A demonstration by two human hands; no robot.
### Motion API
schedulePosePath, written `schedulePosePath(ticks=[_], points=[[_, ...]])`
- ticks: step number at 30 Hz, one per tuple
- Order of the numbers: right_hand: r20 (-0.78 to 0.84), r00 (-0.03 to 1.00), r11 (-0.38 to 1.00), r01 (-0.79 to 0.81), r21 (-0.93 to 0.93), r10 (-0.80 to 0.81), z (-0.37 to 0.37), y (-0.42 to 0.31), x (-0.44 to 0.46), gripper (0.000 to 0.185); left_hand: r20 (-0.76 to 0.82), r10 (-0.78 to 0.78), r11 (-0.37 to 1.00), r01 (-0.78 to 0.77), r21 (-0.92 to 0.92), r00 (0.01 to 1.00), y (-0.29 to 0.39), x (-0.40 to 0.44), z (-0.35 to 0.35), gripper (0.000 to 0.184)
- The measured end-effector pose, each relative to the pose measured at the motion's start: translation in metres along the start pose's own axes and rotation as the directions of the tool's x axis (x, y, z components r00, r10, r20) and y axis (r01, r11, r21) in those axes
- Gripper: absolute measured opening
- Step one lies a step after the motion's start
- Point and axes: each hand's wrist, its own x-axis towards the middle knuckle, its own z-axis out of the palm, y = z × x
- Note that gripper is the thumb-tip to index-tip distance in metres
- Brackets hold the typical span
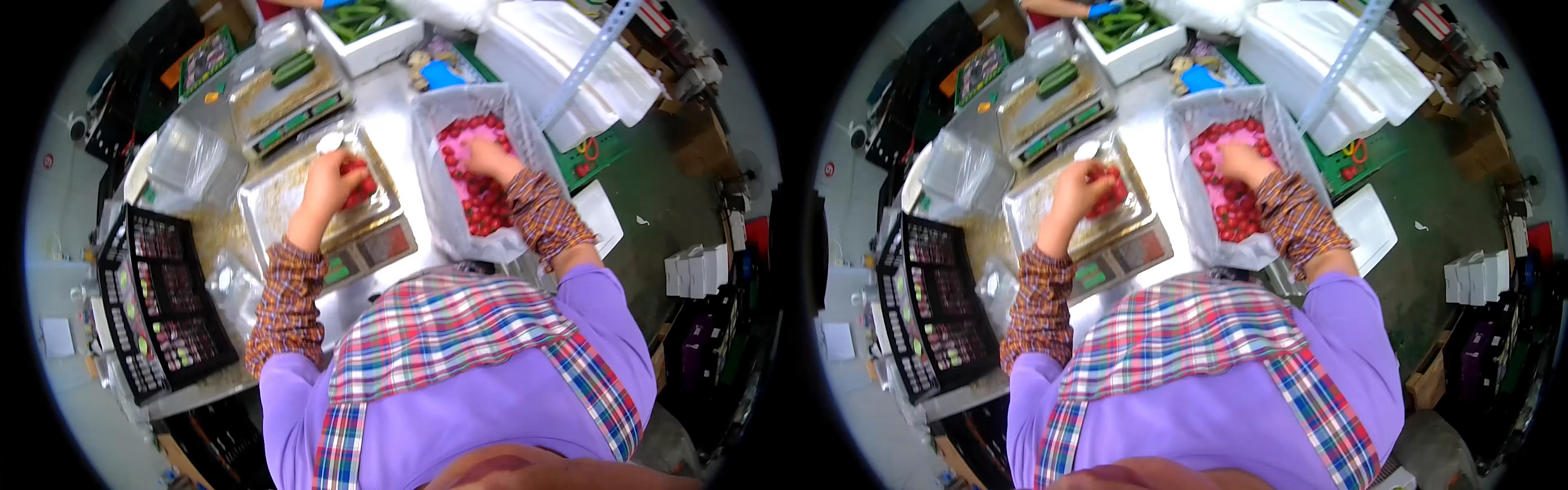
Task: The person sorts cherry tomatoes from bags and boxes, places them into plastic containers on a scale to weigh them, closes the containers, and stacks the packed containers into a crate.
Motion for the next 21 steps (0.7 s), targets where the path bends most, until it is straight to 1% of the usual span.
schedulePosePath(ticks=[1, 2, 3, 4, 5, 6, 7, 8, 9, 11, 12, 13, 14, 15, 16, 17, 18, 19, 20, 21], points=[[0.055, 0.997, 0.995, 0.061, -0.078, -0.057, 0.008, 0.005, -0.003, 0.043, 0.044, 0.028, 0.999, -0.027, -0.023, 0.999, -0.005, 0.002, 0.009, 0.021], [0.083, 0.996, 0.996, 0.026, -0.08, -0.02, 0.022, 0.01, -0.008, 0.041, 0.046, 0.072, 0.997, -0.072, 0.01, 0.996, -0.007, 0.002, 0.016, 0.021], [0.014, 1.0, 0.99, 0.004, -0.141, -0.002, 0.022, 0.0, -0.02, 0.038, 0.052, 0.111, 0.992, -0.114, 0.046, 0.992, -0.008, 0.002, 0.021, 0.022], [-0.057, 0.998, 0.983, -0.003, -0.182, -0.007, 0.02, -0.009, -0.027, 0.035, -0.013, 0.176, 0.982, -0.175, 0.076, 0.984, -0.005, 0.001, 0.025, 0.023], [-0.025, 0.999, 0.99, 0.041, -0.138, -0.045, 0.028, -0.004, -0.021, 0.035, -0.073, 0.238, 0.967, -0.229, 0.11, 0.969, -0.001, -0.002, 0.026, 0.024], [0.039, 0.997, 0.998, 0.064, 0.016, -0.064, 0.029, -0.004, -0.019, 0.035, -0.097, 0.24, 0.968, -0.23, 0.104, 0.966, 0.004, -0.005, 0.025, 0.024], [0.018, 0.993, 0.993, 0.117, 0.01, -0.117, 0.024, -0.013, -0.023, 0.035, -0.119, 0.241, 0.968, -0.23, 0.098, 0.963, 0.008, -0.009, 0.025, 0.024], [0.008, 0.993, 0.993, 0.115, 0.033, -0.115, 0.032, -0.016, -0.023, 0.036, -0.028, 0.053, 0.995, -0.055, -0.08, 0.998, 0.024, -0.014, 0.02, 0.022], [0.0, 0.993, 0.992, 0.114, 0.057, -0.114, 0.039, -0.016, -0.021, 0.037, -0.12, 0.084, 0.991, -0.096, -0.098, 0.989, 0.026, -0.021, 0.027, 0.021], [0.074, 0.991, 0.991, 0.107, 0.082, -0.113, 0.027, -0.019, -0.02, 0.037, -0.115, 0.05, 0.985, -0.068, -0.159, 0.992, 0.036, -0.032, 0.032, 0.021], [0.115, 0.987, 0.99, 0.103, 0.1, -0.114, 0.024, -0.021, -0.021, 0.038, -0.085, -0.009, 0.976, -0.01, -0.217, 0.996, 0.041, -0.038, 0.035, 0.022], [0.121, 0.987, 0.99, 0.098, 0.104, -0.111, 0.025, -0.021, -0.021, 0.038, -0.053, -0.066, 0.962, 0.05, -0.27, 0.996, 0.043, -0.045, 0.038, 0.023], [0.127, 0.986, 0.99, 0.095, 0.108, -0.108, 0.028, -0.022, -0.02, 0.039, -0.074, -0.032, 0.968, 0.012, -0.252, 0.997, 0.032, -0.05, 0.048, 0.024], [0.136, 0.985, 0.989, 0.091, 0.113, -0.106, 0.03, -0.022, -0.02, 0.04, -0.012, -0.078, 0.962, 0.072, -0.263, 0.997, 0.033, -0.057, 0.048, 0.024], [0.152, 0.982, 0.983, 0.083, 0.161, -0.108, 0.027, -0.022, -0.021, 0.043, -0.011, -0.084, 0.943, 0.076, -0.324, 0.996, 0.032, -0.062, 0.053, 0.023], [0.164, 0.974, 0.971, 0.121, 0.205, -0.156, 0.024, -0.021, -0.023, 0.045, -0.01, -0.092, 0.92, 0.081, -0.384, 0.996, 0.032, -0.067, 0.058, 0.022], [0.174, 0.963, 0.955, 0.159, 0.25, -0.206, 0.022, -0.02, -0.026, 0.047, 0.04, -0.141, 0.904, 0.145, -0.402, 0.989, 0.037, -0.072, 0.057, 0.022], [0.181, 0.95, 0.936, 0.196, 0.292, -0.256, 0.021, -0.018, -0.029, 0.048, 0.088, -0.182, 0.859, 0.202, -0.47, 0.979, 0.044, -0.076, 0.057, 0.022], [0.142, 0.952, 0.932, 0.221, 0.288, -0.27, 0.031, -0.013, -0.026, 0.05, 0.095, -0.164, 0.867, 0.189, -0.461, 0.982, 0.043, -0.08, 0.058, 0.022], [0.177, 0.951, 0.937, 0.197, 0.288, -0.254, 0.03, -0.016, -0.027, 0.048, 0.103, -0.146, 0.874, 0.177, -0.453, 0.984, 0.047, -0.081, 0.059, 0.022]])
